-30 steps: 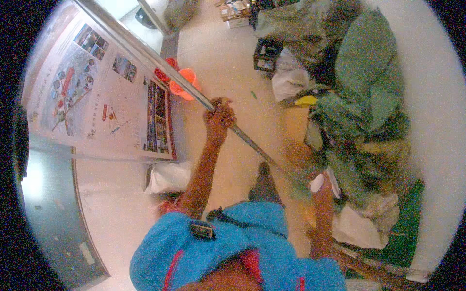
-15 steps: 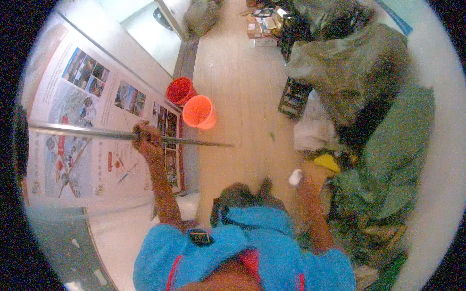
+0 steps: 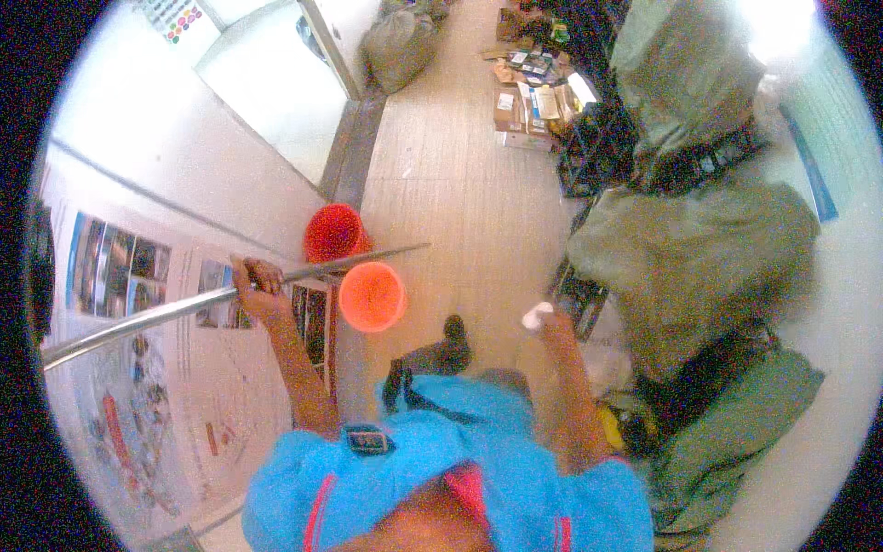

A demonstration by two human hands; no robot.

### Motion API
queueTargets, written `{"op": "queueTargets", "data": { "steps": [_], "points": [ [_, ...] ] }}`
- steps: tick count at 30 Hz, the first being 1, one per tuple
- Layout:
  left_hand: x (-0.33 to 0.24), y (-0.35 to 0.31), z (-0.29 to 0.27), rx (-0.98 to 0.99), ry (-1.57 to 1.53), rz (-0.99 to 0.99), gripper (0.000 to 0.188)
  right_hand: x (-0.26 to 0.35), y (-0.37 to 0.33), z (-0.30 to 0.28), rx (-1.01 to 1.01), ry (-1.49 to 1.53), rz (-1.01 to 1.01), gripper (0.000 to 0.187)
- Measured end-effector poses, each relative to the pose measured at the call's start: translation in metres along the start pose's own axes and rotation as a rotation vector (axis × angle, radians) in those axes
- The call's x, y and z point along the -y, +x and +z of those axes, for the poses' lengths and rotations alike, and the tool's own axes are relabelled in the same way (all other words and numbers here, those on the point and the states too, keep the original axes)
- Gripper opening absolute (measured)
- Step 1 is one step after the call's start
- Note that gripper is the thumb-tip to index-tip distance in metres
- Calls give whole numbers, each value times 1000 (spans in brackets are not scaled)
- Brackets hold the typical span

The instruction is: The person assembles several long metal rods by attaching white plastic end caps and a black rubber grip. They then move around a cluttered room, placing the assembled rods into a large sack and handling various cardboard boxes and plastic bags.

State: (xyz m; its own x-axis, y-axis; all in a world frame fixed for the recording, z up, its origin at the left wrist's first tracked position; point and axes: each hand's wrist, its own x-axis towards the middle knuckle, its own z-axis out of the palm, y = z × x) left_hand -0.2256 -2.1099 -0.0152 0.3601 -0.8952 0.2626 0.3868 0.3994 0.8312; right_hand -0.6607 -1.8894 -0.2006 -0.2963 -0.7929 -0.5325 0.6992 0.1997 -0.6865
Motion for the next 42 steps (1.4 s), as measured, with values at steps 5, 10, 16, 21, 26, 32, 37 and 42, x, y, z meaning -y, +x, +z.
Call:
{"op": "queueTargets", "data": {
  "steps": [5, 10, 16, 21, 26, 32, 37, 42],
  "points": [
    [97, 122, 88, -4, 44, 2, 36, -26, 127, -61, -140, -250, -123, 26],
    [194, 240, 147, -20, 152, 5, 32, -9, 255, -72, -275, -534, -209, 32],
    [316, 381, 203, -139, 327, 43, 30, 129, 481, 31, -292, -50, 154, 35],
    [368, 455, 232, -225, 446, 13, 29, 251, 633, 205, -136, -312, 201, 35],
    [491, 531, 229, -301, 480, -94, 27, 316, 811, 338, 83, -551, 122, 36],
    [645, 655, 291, -151, 767, -108, 36, 358, 985, 430, 75, -534, 185, 36],
    [708, 749, 364, 35, 1084, -338, 38, 413, 1100, 500, 64, -451, 249, 40],
    [788, 828, 407, 32, 1165, -640, 47, 476, 1214, 581, 61, -497, 322, 45]
  ]
}}
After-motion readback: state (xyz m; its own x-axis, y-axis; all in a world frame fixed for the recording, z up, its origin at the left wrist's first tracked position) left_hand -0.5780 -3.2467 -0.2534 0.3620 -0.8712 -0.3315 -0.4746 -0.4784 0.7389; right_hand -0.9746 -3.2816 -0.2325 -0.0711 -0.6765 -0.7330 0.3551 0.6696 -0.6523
